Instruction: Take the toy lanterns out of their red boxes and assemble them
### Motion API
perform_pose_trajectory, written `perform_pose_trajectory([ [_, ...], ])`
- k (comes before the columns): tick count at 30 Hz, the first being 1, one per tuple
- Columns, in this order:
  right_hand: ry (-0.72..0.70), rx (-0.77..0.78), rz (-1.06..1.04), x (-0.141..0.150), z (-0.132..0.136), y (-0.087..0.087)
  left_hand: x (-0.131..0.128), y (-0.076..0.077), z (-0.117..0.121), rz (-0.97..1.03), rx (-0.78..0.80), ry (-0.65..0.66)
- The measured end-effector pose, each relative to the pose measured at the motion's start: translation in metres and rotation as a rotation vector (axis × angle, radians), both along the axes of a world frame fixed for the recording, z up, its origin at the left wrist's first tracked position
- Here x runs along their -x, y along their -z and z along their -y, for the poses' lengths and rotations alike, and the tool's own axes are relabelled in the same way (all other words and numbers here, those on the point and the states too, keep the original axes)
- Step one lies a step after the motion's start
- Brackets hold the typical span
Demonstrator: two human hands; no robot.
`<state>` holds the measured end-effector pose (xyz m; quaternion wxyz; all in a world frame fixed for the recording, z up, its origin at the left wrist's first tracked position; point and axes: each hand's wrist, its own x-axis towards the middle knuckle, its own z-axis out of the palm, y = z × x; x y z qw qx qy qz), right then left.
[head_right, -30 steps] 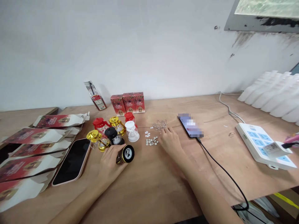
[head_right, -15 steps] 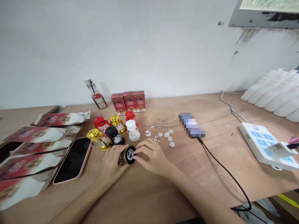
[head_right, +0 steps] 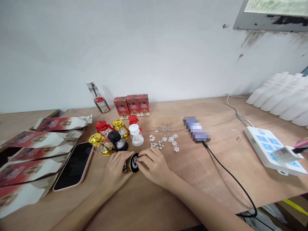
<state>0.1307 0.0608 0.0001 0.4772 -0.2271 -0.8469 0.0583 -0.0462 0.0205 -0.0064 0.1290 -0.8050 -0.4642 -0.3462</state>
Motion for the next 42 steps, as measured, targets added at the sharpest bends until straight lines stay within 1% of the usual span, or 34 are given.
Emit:
perform_pose_trajectory([
  [5, 0.027, -0.104, 0.04, 0.0024, 0.0024, -0.0016, -0.0015, 0.0006, -0.0002, 0.003, -0.022, -0.006],
  [11, 0.028, -0.14, 0.012, 0.0044, 0.0012, -0.0008, -0.0029, 0.0001, -0.0003, 0.002, -0.034, 0.001],
  [19, -0.031, -0.097, -0.001, 0.0029, 0.0005, -0.001, -0.0022, -0.0001, 0.0005, -0.008, -0.026, -0.014],
  [25, -0.01, -0.139, 0.018, 0.0033, 0.0016, -0.0011, -0.0037, 0.0012, 0.0002, -0.01, -0.056, -0.015],
  [36, -0.009, -0.152, 0.014, 0.0049, 0.0012, 0.0008, -0.0034, 0.0019, -0.0006, -0.023, -0.064, -0.017],
  [42, -0.057, -0.102, -0.017, 0.0034, -0.0007, 0.0011, -0.0039, 0.0007, 0.0005, -0.01, -0.046, -0.016],
])
